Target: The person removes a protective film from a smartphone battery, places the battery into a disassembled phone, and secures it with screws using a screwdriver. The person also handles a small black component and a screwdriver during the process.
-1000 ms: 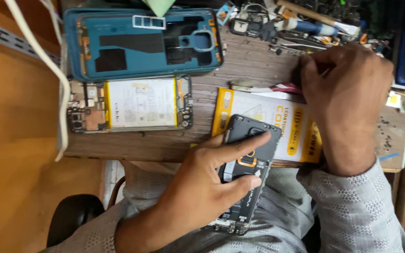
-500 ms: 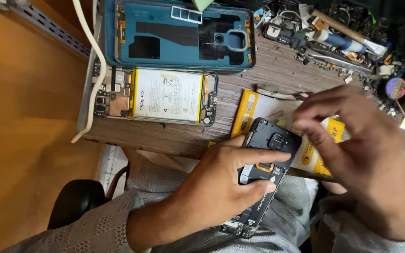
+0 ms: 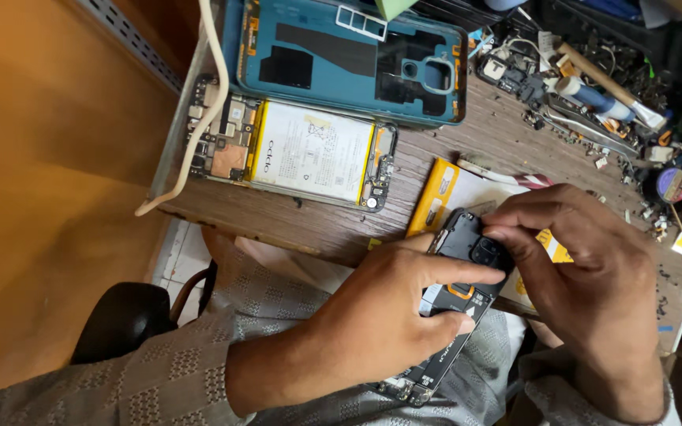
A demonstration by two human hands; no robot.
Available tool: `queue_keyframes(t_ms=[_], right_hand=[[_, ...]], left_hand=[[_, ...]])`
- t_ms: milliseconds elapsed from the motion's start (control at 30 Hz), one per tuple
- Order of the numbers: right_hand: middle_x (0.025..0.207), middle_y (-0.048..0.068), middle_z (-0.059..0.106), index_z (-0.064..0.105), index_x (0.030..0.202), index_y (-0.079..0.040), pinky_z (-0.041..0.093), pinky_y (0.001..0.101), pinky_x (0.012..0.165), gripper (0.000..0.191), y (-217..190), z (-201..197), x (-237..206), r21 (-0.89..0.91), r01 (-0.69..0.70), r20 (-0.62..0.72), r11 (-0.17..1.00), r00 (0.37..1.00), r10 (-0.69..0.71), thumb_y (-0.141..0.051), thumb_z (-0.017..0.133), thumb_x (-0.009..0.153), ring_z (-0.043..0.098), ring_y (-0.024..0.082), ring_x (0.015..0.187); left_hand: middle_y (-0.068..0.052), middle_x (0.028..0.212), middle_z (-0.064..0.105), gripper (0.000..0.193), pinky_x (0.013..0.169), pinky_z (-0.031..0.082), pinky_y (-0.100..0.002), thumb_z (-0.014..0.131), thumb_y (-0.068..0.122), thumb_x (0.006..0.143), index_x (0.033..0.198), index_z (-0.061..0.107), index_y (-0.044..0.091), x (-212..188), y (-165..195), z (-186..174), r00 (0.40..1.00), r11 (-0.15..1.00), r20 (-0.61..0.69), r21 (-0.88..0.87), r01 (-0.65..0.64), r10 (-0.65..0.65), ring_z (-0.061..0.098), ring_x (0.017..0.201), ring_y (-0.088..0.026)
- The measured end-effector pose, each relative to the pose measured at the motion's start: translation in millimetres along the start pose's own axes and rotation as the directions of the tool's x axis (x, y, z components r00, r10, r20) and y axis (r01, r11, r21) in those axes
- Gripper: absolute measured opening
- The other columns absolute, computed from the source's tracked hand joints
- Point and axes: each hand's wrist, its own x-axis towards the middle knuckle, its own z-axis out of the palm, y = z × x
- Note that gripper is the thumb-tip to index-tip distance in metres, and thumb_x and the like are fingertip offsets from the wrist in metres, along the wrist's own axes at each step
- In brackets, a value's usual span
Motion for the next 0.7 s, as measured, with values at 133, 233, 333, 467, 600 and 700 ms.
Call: queue_keyframes(t_ms=[133, 233, 333, 467, 600, 700], right_hand=[[0.098, 0.007, 0.074, 0.072, 0.097, -0.002, 0.056, 0.0296, 0.081, 0.010, -1.8, 0.6, 1.0, -0.037, 0.001, 0.000, 0.999, 1.000, -0.001, 0.001, 0.077, 0.089, 0.073, 0.019, 0.095], [0.097, 0.008, 0.073, 0.072, 0.096, -0.002, 0.056, 0.0304, 0.081, 0.013, -3.1, -0.9, 1.0, -0.032, 0.021, 0.003, 0.999, 1.000, -0.021, 0.002, 0.076, 0.085, 0.073, 0.019, 0.092], [0.099, 0.007, 0.076, 0.076, 0.099, -0.004, 0.058, 0.0291, 0.082, 0.015, -3.2, -4.5, 0.0, -0.060, -0.044, 0.010, 0.997, 0.999, 0.045, 0.001, 0.077, 0.086, 0.075, 0.018, 0.093], [0.100, 0.007, 0.076, 0.075, 0.104, -0.004, 0.057, 0.0331, 0.104, 0.016, 1.6, -8.0, 2.8, -0.025, 0.003, 0.061, 1.000, 0.998, -0.001, -0.001, 0.075, 0.088, 0.075, 0.017, 0.092], [0.100, 0.007, 0.076, 0.074, 0.102, -0.004, 0.056, 0.0345, 0.106, 0.014, 3.0, -9.9, 3.8, -0.032, -0.006, 0.080, 0.999, 0.997, 0.009, -0.003, 0.075, 0.089, 0.076, 0.017, 0.092], [0.098, 0.007, 0.077, 0.074, 0.101, -0.004, 0.056, 0.0347, 0.104, 0.013, -0.3, -10.2, 3.6, -0.052, -0.052, 0.080, 0.997, 0.995, 0.056, -0.005, 0.075, 0.088, 0.076, 0.017, 0.089]], left_hand=[[-0.015, 0.102, 0.075, 0.041, 0.088, 0.057, -0.036, 0.077, 0.009, 0.082, 0.123, 0.073, 0.010, 0.2, -2.5, 1.4, 0.997, 0.997, -0.032, 0.005, -0.074, 0.074, 0.073, 0.093, -0.028], [-0.016, 0.097, 0.073, 0.041, 0.086, 0.056, -0.038, 0.077, 0.009, 0.081, 0.122, 0.073, 0.011, -0.2, -3.9, 1.6, 0.998, 0.998, -0.024, 0.024, -0.054, 0.054, 0.072, 0.090, -0.030], [-0.016, 0.096, 0.071, 0.042, 0.085, 0.055, -0.039, 0.077, 0.009, 0.081, 0.122, 0.074, 0.012, -0.7, -4.4, 1.7, 0.998, 0.998, -0.031, 0.028, -0.054, 0.055, 0.070, 0.090, -0.030], [-0.016, 0.096, 0.071, 0.042, 0.086, 0.055, -0.039, 0.078, 0.010, 0.080, 0.122, 0.074, 0.013, -0.8, -3.7, 2.4, 0.999, 0.998, -0.026, 0.040, -0.044, 0.045, 0.070, 0.091, -0.031], [-0.016, 0.101, 0.071, 0.043, 0.088, 0.055, -0.039, 0.078, 0.010, 0.080, 0.123, 0.073, 0.013, -1.1, -2.8, 2.1, 0.999, 0.998, -0.027, 0.038, -0.044, 0.045, 0.071, 0.094, -0.031], [-0.016, 0.103, 0.071, 0.044, 0.089, 0.056, -0.039, 0.078, 0.010, 0.080, 0.123, 0.073, 0.013, -0.8, -2.4, 2.4, 0.999, 0.998, -0.026, 0.037, -0.047, 0.048, 0.071, 0.097, -0.031]])
